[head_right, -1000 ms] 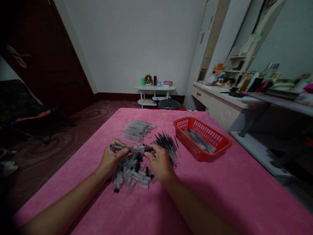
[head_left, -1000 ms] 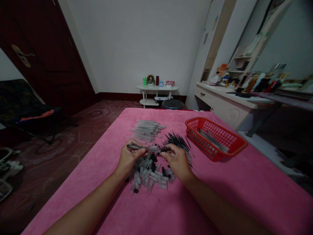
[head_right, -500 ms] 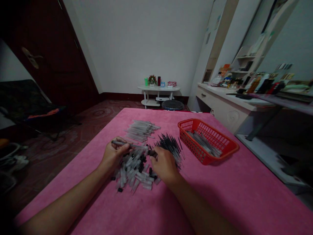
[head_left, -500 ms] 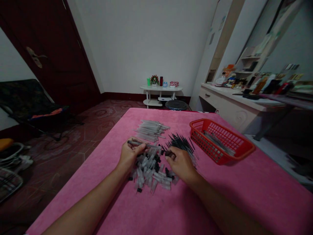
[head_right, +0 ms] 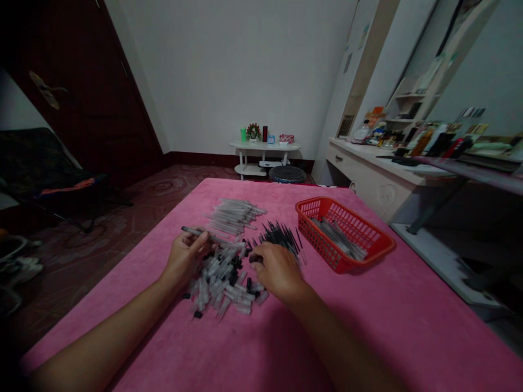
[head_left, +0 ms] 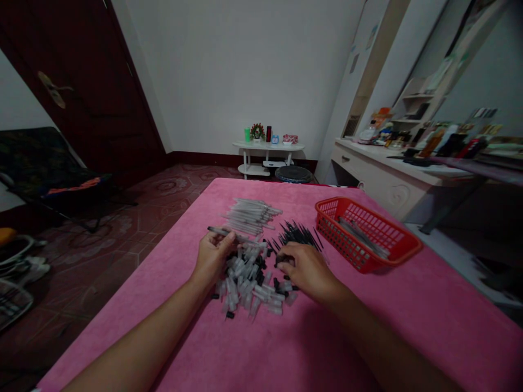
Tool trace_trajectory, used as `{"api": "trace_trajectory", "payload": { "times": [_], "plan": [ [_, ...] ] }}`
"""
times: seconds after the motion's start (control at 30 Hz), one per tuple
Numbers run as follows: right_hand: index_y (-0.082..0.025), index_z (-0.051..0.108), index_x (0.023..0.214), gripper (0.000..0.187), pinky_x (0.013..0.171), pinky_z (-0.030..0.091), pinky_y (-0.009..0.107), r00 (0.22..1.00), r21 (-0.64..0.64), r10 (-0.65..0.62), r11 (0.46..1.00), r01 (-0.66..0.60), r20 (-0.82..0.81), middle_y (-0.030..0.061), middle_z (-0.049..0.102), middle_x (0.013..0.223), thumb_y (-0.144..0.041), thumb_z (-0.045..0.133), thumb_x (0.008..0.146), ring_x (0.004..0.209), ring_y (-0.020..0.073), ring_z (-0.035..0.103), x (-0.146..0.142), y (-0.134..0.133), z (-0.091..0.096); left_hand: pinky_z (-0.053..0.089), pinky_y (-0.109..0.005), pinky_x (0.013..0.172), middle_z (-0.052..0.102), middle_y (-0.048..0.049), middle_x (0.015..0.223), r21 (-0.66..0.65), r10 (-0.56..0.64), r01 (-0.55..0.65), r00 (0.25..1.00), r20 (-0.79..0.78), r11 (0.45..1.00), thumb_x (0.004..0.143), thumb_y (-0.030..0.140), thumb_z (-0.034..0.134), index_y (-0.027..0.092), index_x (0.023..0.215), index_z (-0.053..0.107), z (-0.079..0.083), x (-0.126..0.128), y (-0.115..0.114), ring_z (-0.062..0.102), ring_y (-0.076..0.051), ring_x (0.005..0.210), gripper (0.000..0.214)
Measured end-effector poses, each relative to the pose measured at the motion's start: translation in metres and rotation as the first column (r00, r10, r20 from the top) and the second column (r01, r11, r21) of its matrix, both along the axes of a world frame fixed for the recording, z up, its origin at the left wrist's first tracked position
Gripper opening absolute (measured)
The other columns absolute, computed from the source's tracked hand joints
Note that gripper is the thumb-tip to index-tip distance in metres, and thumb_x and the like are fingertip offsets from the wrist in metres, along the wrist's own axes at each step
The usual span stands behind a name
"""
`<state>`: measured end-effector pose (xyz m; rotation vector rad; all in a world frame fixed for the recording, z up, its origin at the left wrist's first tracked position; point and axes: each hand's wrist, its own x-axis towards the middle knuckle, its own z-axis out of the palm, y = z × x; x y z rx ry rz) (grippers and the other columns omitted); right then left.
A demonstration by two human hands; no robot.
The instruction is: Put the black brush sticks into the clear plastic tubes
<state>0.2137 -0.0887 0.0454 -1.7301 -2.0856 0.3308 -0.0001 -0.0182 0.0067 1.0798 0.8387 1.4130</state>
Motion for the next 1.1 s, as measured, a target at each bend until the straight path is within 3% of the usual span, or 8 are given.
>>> {"api": "trace_trajectory", "payload": {
  "times": [0.2,0.4,0.7,0.8,0.9,1.0,1.1],
  "plan": [
    [-0.028,0.071,0.085,0.022,0.055,0.027,0.024,0.982,-0.241,0.112,0.968,-0.073,0.151,-0.0015,0.071,0.081,-0.028,0.071,0.063,0.074,0.0167,0.063,0.007,-0.006,0.011,0.054,-0.023,0.065,0.063,0.0007,0.076,-0.024,0.020,-0.020,1.000,-0.017,1.000,0.067,0.041,0.074,0.014,0.084,0.060,-0.002,-0.001,0.000,0.063,-0.011,0.064,0.034],
    [-0.025,0.071,0.087,0.025,0.058,0.028,0.025,0.951,-0.317,0.150,0.947,-0.059,0.270,0.0035,0.071,0.092,-0.028,0.071,0.062,0.086,0.0207,0.063,0.002,-0.009,0.014,0.055,-0.024,0.066,0.063,0.0008,0.077,-0.035,0.013,-0.014,1.000,-0.025,0.999,0.066,0.041,0.074,0.015,0.084,0.061,-0.002,0.000,-0.001,0.063,-0.011,0.065,0.034],
    [-0.023,0.070,0.086,0.029,0.056,0.026,0.024,0.958,-0.358,0.163,0.931,-0.071,0.236,0.0036,0.071,0.088,-0.030,0.074,0.058,0.083,0.0201,0.063,0.004,-0.010,0.017,0.056,-0.025,0.066,0.060,0.0017,0.075,-0.033,-0.007,0.006,1.000,-0.015,0.999,0.066,0.039,0.075,0.014,0.083,0.061,-0.005,0.001,-0.001,0.062,-0.011,0.066,0.033],
    [-0.022,0.071,0.082,0.026,0.055,0.028,0.023,0.979,-0.344,0.159,0.933,-0.107,0.127,0.0024,0.071,0.082,-0.029,0.075,0.058,0.077,0.0181,0.063,0.007,-0.007,0.011,0.056,-0.025,0.065,0.061,0.0019,0.075,-0.040,-0.009,0.009,1.000,-0.014,0.999,0.065,0.039,0.075,0.014,0.082,0.061,-0.003,0.001,-0.001,0.063,-0.011,0.065,0.033],
    [-0.019,0.070,0.077,0.014,0.053,0.031,0.022,0.992,-0.260,0.091,0.959,-0.112,-0.092,0.0010,0.068,0.070,-0.027,0.069,0.066,0.066,0.0150,0.061,0.008,0.000,0.001,0.056,-0.026,0.066,0.061,0.0013,0.075,-0.046,-0.015,0.014,1.000,-0.016,0.999,0.065,0.038,0.075,0.014,0.082,0.061,-0.001,0.002,-0.003,0.063,-0.012,0.066,0.033],
    [-0.015,0.067,0.078,0.014,0.051,0.034,0.021,0.937,-0.181,-0.009,0.982,-0.058,-0.348,0.0010,0.064,0.065,-0.027,0.059,0.075,0.059,0.0135,0.058,0.003,0.005,-0.008,0.056,-0.027,0.067,0.062,0.0011,0.075,-0.055,-0.030,0.030,1.000,-0.005,0.998,0.064,0.038,0.076,0.014,0.082,0.061,0.000,0.003,-0.005,0.064,-0.012,0.067,0.033],
    [-0.014,0.066,0.082,0.017,0.052,0.037,0.021,0.863,-0.141,-0.024,0.989,-0.055,-0.505,0.0006,0.062,0.066,-0.027,0.056,0.078,0.058,0.0124,0.056,-0.003,0.007,-0.013,0.056,-0.027,0.068,0.063,0.0011,0.075,-0.066,-0.041,0.041,0.999,0.000,0.997,0.061,0.038,0.078,0.014,0.081,0.062,0.000,0.004,-0.007,0.064,-0.012,0.066,0.036]
  ]
}}
